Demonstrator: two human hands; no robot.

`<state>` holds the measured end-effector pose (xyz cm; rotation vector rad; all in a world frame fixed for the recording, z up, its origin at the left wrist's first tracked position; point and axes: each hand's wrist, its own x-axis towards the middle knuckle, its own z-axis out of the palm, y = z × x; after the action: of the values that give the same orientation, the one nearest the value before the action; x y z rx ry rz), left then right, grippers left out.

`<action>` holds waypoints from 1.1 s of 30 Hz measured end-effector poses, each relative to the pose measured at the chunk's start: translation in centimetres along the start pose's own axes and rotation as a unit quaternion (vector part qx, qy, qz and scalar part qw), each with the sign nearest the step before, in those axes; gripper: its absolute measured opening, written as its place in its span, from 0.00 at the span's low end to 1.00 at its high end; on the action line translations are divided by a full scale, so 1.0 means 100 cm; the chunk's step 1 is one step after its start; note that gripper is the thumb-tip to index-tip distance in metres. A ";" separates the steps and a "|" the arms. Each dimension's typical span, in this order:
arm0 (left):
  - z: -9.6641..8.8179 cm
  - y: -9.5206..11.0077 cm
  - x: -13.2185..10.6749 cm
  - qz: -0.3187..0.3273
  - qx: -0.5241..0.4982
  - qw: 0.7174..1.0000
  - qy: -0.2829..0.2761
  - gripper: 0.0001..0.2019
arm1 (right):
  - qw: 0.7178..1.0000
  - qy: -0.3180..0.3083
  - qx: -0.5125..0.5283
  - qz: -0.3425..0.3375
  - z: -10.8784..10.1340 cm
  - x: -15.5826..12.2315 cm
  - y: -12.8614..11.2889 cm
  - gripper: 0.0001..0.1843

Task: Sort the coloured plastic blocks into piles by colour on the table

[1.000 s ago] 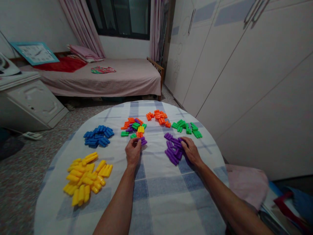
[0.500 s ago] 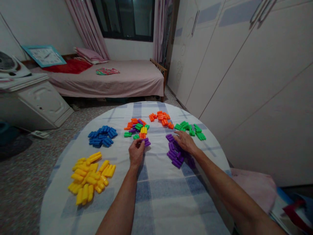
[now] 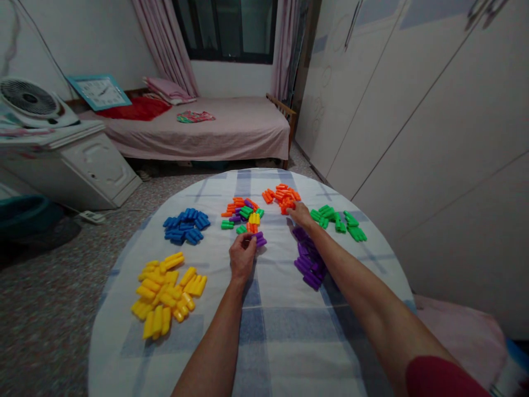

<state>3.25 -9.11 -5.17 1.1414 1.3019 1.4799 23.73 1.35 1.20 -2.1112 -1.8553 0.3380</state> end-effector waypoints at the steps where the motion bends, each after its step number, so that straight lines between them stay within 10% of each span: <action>1: 0.000 0.001 0.000 0.001 0.003 1.000 0.000 0.16 | 1.000 0.001 0.002 -0.001 0.000 0.000 -0.002 0.14; 6: 0.002 0.007 -0.001 0.004 0.004 1.000 -0.004 0.14 | 0.989 0.060 0.056 -0.126 0.002 -0.034 -0.011 0.23; 12: 0.003 0.017 -0.003 0.000 -0.035 0.998 -0.050 0.14 | 0.914 -0.082 0.195 -0.347 0.013 -0.098 -0.023 0.27; 22: 0.007 0.029 -0.010 -0.060 -0.054 0.983 -0.163 0.17 | 0.953 0.010 0.064 -0.297 0.000 -0.145 -0.012 0.18; 28: 0.007 0.029 -0.009 -0.043 -0.033 0.995 -0.089 0.15 | 0.965 0.059 -0.110 -0.231 -0.021 -0.167 0.025 0.18; 33: 0.004 0.025 -0.006 0.008 0.017 1.000 0.013 0.11 | 0.970 0.121 -0.062 -0.200 -0.018 -0.175 0.023 0.16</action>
<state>3.69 -9.86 -2.70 1.1616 1.3426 1.4938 24.20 -16.42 1.54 -1.6971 -2.1289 -0.1278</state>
